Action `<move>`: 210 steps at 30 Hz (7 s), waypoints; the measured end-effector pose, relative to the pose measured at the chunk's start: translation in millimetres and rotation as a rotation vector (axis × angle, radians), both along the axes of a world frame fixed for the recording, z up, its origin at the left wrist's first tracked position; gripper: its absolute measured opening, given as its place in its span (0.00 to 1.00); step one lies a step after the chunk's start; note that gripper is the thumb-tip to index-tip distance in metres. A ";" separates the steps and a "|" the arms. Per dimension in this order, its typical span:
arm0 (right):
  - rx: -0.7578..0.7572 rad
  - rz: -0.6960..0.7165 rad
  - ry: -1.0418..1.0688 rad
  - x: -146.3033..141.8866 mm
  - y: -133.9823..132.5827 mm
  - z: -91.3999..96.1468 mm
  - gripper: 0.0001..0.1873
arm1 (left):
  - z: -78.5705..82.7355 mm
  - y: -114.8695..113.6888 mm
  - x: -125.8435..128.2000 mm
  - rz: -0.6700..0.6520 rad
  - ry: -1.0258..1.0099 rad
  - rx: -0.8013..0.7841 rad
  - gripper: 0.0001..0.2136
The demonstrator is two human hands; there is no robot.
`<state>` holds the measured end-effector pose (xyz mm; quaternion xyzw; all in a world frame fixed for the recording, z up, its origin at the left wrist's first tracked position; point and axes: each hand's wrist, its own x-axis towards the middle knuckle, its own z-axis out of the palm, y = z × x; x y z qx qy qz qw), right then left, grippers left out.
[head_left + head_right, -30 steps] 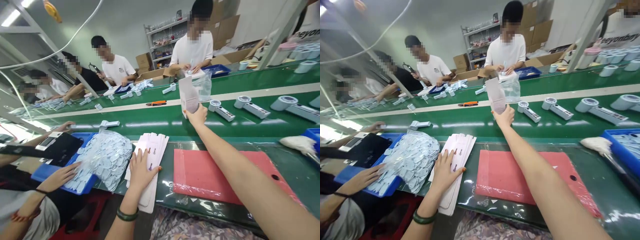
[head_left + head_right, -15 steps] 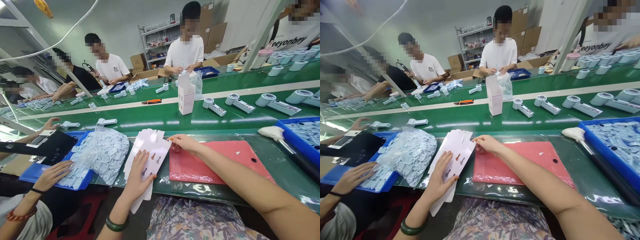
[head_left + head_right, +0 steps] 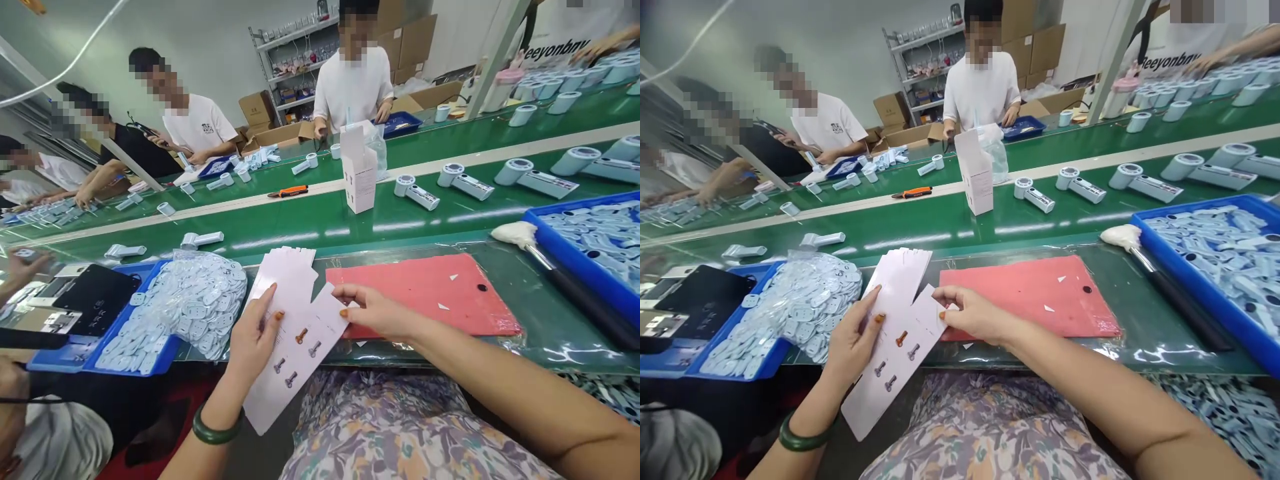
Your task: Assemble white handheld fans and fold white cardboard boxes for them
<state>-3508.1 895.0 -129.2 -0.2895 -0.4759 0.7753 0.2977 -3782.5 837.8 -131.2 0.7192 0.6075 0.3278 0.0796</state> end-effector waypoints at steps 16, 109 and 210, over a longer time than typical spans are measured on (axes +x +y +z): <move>-0.478 -0.047 -0.305 51.4 -58.5 -20.7 0.18 | 32.0 -61.1 68.5 -0.535 -0.184 -0.751 0.46; 1.109 -0.820 -0.421 84.5 -11.2 35.5 0.47 | 9.3 41.2 200.6 -0.765 -0.963 -0.007 0.51; 0.502 -0.566 0.283 27.4 -35.0 20.8 0.06 | 47.2 -4.9 113.1 -0.626 -0.098 0.352 0.40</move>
